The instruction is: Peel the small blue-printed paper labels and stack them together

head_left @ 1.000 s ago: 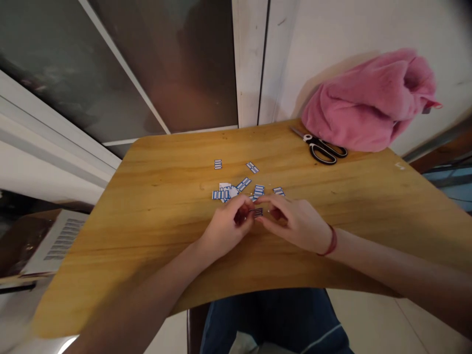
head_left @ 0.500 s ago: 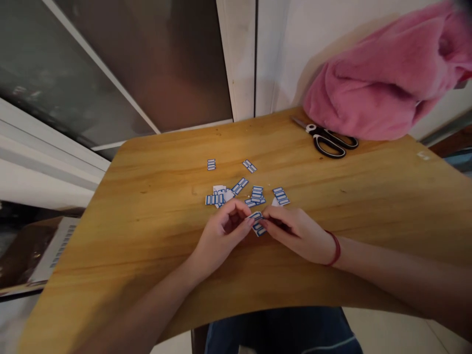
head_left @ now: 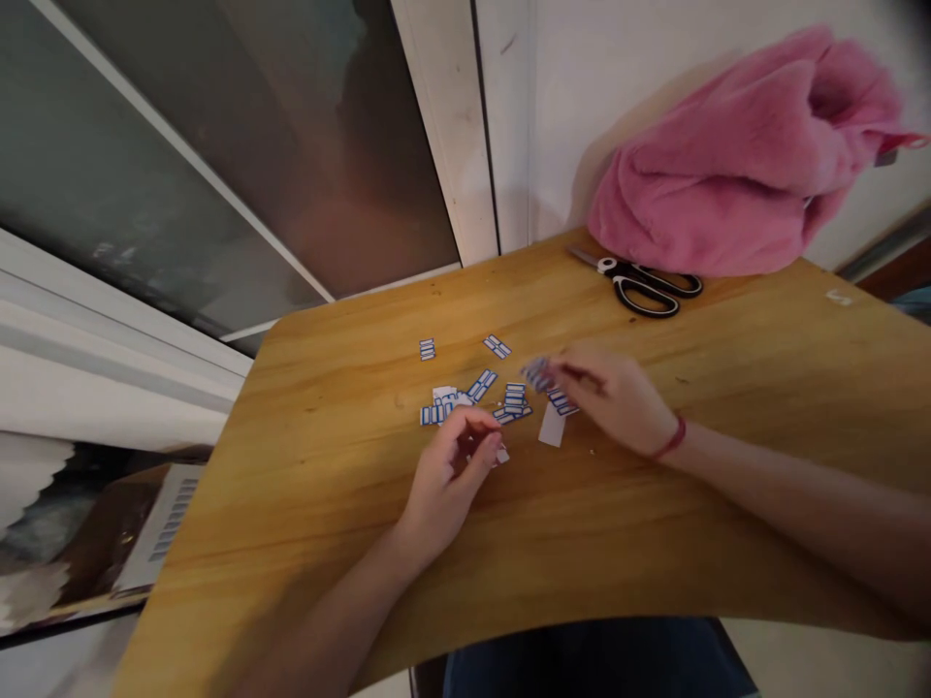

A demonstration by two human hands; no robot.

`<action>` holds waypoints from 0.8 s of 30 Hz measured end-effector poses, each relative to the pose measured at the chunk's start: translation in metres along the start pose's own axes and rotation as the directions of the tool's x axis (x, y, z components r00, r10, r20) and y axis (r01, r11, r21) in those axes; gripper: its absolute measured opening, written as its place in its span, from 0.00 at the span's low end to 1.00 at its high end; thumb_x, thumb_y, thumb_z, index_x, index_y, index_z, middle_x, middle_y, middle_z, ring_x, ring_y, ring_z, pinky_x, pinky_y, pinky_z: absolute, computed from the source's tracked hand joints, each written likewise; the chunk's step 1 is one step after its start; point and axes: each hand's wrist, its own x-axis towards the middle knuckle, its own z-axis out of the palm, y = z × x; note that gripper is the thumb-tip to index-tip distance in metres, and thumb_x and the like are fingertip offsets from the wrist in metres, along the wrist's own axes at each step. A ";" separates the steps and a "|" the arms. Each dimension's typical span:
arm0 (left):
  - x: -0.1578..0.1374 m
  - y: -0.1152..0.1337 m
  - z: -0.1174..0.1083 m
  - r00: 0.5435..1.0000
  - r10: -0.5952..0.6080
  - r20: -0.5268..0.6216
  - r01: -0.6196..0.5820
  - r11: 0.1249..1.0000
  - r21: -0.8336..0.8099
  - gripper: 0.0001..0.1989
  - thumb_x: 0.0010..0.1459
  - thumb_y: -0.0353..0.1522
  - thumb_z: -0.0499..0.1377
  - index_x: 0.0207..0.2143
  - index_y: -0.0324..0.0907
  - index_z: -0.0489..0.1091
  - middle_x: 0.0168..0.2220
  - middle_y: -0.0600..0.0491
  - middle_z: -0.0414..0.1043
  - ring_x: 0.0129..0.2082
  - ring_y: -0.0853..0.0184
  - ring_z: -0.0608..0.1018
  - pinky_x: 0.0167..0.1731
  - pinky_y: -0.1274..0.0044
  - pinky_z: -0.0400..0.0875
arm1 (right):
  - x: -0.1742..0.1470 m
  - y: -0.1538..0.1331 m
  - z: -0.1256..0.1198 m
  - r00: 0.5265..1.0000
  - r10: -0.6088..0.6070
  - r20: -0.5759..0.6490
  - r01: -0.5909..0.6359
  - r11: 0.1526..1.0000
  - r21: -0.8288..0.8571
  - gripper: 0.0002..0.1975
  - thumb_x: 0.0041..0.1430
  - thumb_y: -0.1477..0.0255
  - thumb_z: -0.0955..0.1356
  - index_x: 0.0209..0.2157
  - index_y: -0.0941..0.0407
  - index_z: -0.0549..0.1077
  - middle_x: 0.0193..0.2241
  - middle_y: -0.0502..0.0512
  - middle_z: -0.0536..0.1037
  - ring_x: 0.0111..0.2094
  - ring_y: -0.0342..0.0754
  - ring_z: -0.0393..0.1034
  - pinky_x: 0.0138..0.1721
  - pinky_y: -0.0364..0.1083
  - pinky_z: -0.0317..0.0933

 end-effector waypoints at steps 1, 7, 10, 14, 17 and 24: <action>0.001 -0.002 -0.001 1.000 -0.001 -0.024 0.001 1.000 -0.005 0.06 0.61 0.36 0.53 0.37 0.43 0.63 0.30 0.55 0.65 0.28 0.73 0.69 0.25 0.82 0.65 | 0.010 0.012 -0.007 0.995 0.052 -0.086 -0.055 0.998 -0.034 0.12 0.60 0.65 0.62 0.34 0.55 0.74 0.32 0.55 0.77 0.33 0.49 0.71 0.36 0.48 0.65; 0.015 -0.005 -0.020 0.981 0.170 -0.093 -0.123 0.917 0.379 0.04 0.60 0.32 0.54 0.33 0.42 0.67 0.33 0.54 0.65 0.31 0.71 0.69 0.31 0.79 0.65 | 0.047 0.071 -0.039 0.990 0.096 -0.107 -0.135 0.877 -0.461 0.12 0.59 0.70 0.62 0.35 0.59 0.76 0.35 0.59 0.78 0.38 0.53 0.71 0.41 0.50 0.62; 0.026 -0.008 -0.037 0.950 0.255 -0.179 -0.143 0.867 0.478 0.04 0.59 0.31 0.54 0.33 0.42 0.68 0.33 0.54 0.66 0.33 0.70 0.69 0.33 0.79 0.65 | 0.048 0.078 -0.039 0.998 0.061 -0.030 -0.067 0.813 -0.579 0.14 0.61 0.70 0.60 0.36 0.58 0.76 0.34 0.58 0.77 0.38 0.52 0.70 0.41 0.49 0.62; 0.036 -0.015 -0.053 0.910 0.269 -0.315 -0.088 0.868 0.488 0.05 0.58 0.32 0.54 0.32 0.42 0.68 0.34 0.54 0.66 0.32 0.70 0.70 0.31 0.80 0.65 | 0.047 0.075 -0.034 0.998 0.065 -0.022 -0.063 0.740 -0.669 0.16 0.63 0.71 0.58 0.41 0.58 0.75 0.38 0.60 0.77 0.39 0.53 0.71 0.39 0.49 0.62; 0.039 -0.021 -0.057 0.896 0.251 -0.366 -0.048 0.875 0.482 0.05 0.58 0.32 0.54 0.32 0.42 0.68 0.33 0.54 0.66 0.32 0.70 0.70 0.30 0.80 0.65 | 0.045 0.070 -0.031 0.994 0.110 -0.026 -0.099 0.727 -0.679 0.18 0.62 0.74 0.58 0.50 0.59 0.71 0.42 0.61 0.76 0.42 0.53 0.71 0.41 0.49 0.62; 0.041 -0.028 -0.051 0.932 0.265 -0.247 -0.093 0.834 0.544 0.05 0.59 0.31 0.53 0.34 0.41 0.68 0.35 0.52 0.64 0.34 0.69 0.70 0.32 0.78 0.66 | 0.045 0.057 -0.040 0.985 0.143 -0.095 -0.172 0.810 -0.561 0.20 0.64 0.71 0.58 0.56 0.57 0.64 0.39 0.62 0.77 0.36 0.54 0.71 0.38 0.51 0.61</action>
